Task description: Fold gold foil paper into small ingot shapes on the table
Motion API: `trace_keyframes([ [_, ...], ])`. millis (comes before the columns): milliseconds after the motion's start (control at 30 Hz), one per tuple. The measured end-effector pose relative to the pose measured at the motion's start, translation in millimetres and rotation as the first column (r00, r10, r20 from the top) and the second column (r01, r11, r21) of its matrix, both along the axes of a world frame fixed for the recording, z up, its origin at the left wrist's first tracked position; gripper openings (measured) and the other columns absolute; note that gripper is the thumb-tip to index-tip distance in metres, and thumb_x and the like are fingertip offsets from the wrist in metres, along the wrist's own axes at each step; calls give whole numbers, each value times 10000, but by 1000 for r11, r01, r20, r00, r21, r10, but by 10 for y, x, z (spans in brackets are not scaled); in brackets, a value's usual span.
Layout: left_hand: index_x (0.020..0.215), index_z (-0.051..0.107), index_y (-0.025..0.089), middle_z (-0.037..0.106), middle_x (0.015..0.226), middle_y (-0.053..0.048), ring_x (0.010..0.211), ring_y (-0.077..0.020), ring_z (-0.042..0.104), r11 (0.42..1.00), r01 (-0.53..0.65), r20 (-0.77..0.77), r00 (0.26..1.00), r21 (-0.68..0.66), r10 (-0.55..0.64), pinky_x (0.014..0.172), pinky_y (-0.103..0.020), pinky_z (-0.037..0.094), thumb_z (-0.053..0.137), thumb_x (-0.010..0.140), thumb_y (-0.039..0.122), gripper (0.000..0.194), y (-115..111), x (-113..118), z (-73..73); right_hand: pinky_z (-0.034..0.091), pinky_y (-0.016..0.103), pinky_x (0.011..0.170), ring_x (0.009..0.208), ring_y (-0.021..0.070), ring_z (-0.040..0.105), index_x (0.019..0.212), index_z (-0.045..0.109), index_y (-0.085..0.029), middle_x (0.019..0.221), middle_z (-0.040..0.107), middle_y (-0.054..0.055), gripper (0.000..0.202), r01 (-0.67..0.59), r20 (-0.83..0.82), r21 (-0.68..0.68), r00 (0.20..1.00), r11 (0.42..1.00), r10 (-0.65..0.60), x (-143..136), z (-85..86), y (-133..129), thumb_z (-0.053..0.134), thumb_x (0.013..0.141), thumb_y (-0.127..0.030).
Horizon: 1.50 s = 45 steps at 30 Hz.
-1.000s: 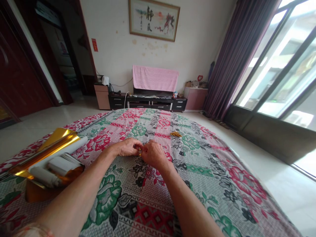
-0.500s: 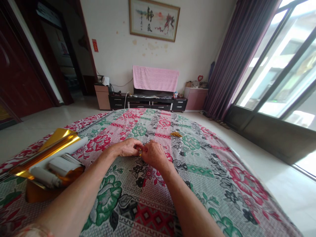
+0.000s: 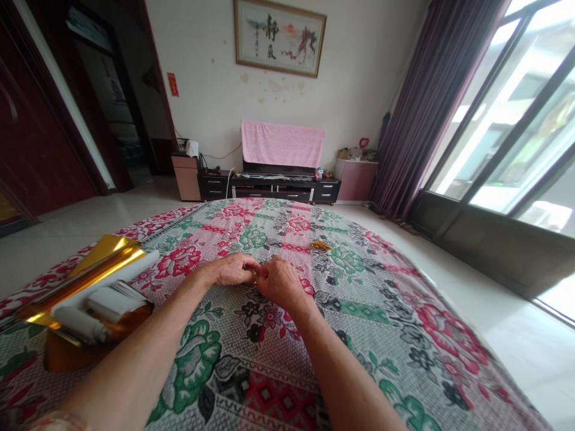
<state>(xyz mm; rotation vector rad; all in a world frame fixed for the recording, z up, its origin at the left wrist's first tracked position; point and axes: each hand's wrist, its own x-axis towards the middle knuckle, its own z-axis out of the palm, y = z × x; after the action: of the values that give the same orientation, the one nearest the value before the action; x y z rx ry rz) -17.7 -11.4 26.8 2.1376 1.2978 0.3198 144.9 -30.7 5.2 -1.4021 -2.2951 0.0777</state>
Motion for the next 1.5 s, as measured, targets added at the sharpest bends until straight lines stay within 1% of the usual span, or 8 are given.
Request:
trace_keyframes([
  [200, 910, 695, 175, 593, 673, 17, 590, -100, 463, 999, -9, -41, 999, 35, 10, 513, -205, 308, 557, 600, 280, 355, 5, 14, -16, 291, 223, 541, 599, 109, 499, 664, 658, -164, 686, 593, 36, 128, -1, 14, -4, 1000, 1000, 1, 3, 2, -5, 537, 702, -184],
  [400, 900, 688, 189, 596, 686, 16, 599, -106, 469, 998, -23, -66, 997, 64, 27, 514, -209, 313, 570, 595, 289, 342, 3, 32, -26, 281, 226, 534, 600, 112, 494, 663, 666, -162, 686, 596, 43, 149, 29, 29, 0, 999, 1000, -28, -7, 9, -6, 529, 714, -190],
  [600, 909, 679, 184, 603, 712, 6, 616, -110, 478, 998, -33, -52, 998, 57, 36, 513, -202, 322, 572, 594, 271, 344, -6, 32, -34, 287, 219, 536, 589, 105, 476, 644, 642, -156, 672, 579, 31, 110, 40, -53, -68, 998, 997, -43, -14, 11, -18, 542, 687, -166],
  [733, 917, 667, 192, 601, 722, 16, 630, -108, 480, 998, -41, -44, 998, 51, 43, 520, -194, 328, 577, 588, 264, 349, -5, 30, -41, 336, 205, 580, 625, 100, 488, 719, 644, -160, 727, 575, 19, 105, -21, -190, -83, 982, 996, 5, 37, -39, 19, 558, 674, -119],
  [1000, 882, 673, 206, 562, 672, 29, 594, -99, 456, 997, -42, -51, 998, 64, 46, 501, -196, 307, 571, 591, 261, 314, -20, 44, -25, 393, 233, 695, 781, 137, 528, 714, 646, -166, 791, 567, 41, 135, -134, -289, -29, 950, 991, 120, 94, -168, 28, 535, 747, -97],
  [1267, 855, 675, 182, 535, 638, 36, 565, -90, 424, 997, -48, -32, 998, 60, 50, 495, -198, 296, 564, 582, 281, 311, -5, 57, -52, 387, 236, 703, 776, 132, 520, 734, 651, -168, 810, 551, 39, 104, -99, -317, -16, 944, 995, 89, 56, -213, -1, 556, 771, -150],
  [1367, 871, 674, 175, 551, 658, 30, 579, -93, 428, 998, -48, -40, 998, 51, 50, 506, -201, 301, 561, 582, 283, 329, -15, 59, -36, 369, 248, 712, 804, 138, 513, 773, 668, -187, 844, 552, 38, 107, -84, -272, -24, 959, 996, 74, 67, -195, -8, 561, 782, -188],
  [1500, 910, 663, 169, 567, 691, 19, 599, -97, 437, 999, -26, -64, 998, 40, 29, 521, -202, 306, 549, 600, 283, 349, -41, 61, 5, 329, 308, 757, 876, 175, 492, 816, 687, -240, 929, 560, 40, 116, 17, -185, -48, 982, 999, -25, 96, -157, -30, 592, 773, -291],
])
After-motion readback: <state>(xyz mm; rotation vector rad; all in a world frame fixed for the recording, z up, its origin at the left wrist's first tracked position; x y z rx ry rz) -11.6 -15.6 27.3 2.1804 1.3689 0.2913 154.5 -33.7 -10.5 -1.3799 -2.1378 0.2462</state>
